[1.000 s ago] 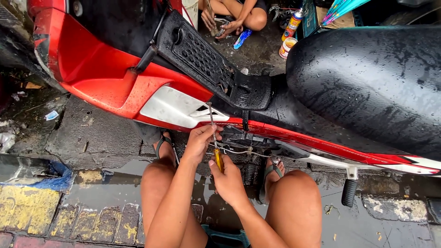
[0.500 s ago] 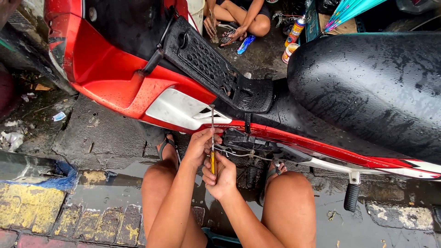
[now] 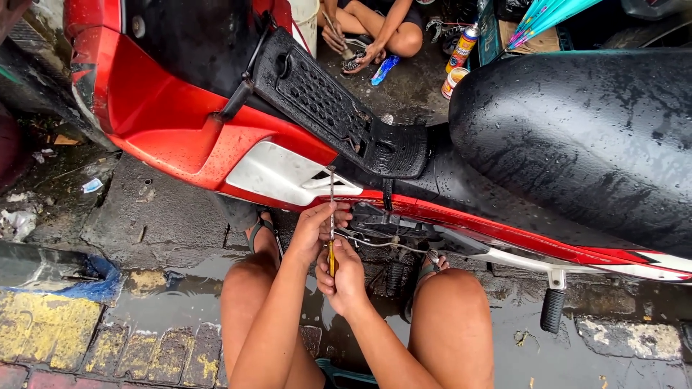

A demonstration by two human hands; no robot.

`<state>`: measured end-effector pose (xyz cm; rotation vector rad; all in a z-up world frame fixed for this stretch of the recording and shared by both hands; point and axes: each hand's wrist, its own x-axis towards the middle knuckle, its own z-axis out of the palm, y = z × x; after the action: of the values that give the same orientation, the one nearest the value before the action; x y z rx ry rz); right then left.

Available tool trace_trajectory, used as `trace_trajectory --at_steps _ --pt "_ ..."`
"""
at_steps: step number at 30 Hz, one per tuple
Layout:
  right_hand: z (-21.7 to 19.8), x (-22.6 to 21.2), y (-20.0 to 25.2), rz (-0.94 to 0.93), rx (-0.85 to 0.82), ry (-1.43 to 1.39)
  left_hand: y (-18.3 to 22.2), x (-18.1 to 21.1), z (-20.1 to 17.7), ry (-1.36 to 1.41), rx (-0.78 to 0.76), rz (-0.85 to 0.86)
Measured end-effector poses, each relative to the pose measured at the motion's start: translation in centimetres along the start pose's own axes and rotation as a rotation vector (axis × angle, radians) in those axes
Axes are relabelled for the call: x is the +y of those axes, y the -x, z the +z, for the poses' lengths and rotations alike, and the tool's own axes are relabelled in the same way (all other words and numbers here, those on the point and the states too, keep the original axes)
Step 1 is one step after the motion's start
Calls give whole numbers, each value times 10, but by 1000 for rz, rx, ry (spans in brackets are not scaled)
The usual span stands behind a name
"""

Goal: Using a screwdriver to remove screws from the plastic body panels of a red motorcycle.

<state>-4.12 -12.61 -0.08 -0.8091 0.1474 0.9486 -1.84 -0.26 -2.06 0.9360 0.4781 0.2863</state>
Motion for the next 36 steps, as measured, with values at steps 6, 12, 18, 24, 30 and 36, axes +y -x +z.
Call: trace_trajectory --at_steps 6,12,18,24,30,36 --pt "-3 -5 0 4 7 46 6 5 4 -17 8 -1" --pt "3 -12 6 11 18 70 5 2 3 -18 6 11" --pt "0 -10 3 13 17 68 7 4 4 -7 9 23" --pt "1 -10 3 19 31 78 9 6 5 -21 14 12" --pt "2 -10 4 14 43 84 9 6 6 -23 16 13" --pt "1 -10 3 18 49 88 9 6 8 -33 19 17"
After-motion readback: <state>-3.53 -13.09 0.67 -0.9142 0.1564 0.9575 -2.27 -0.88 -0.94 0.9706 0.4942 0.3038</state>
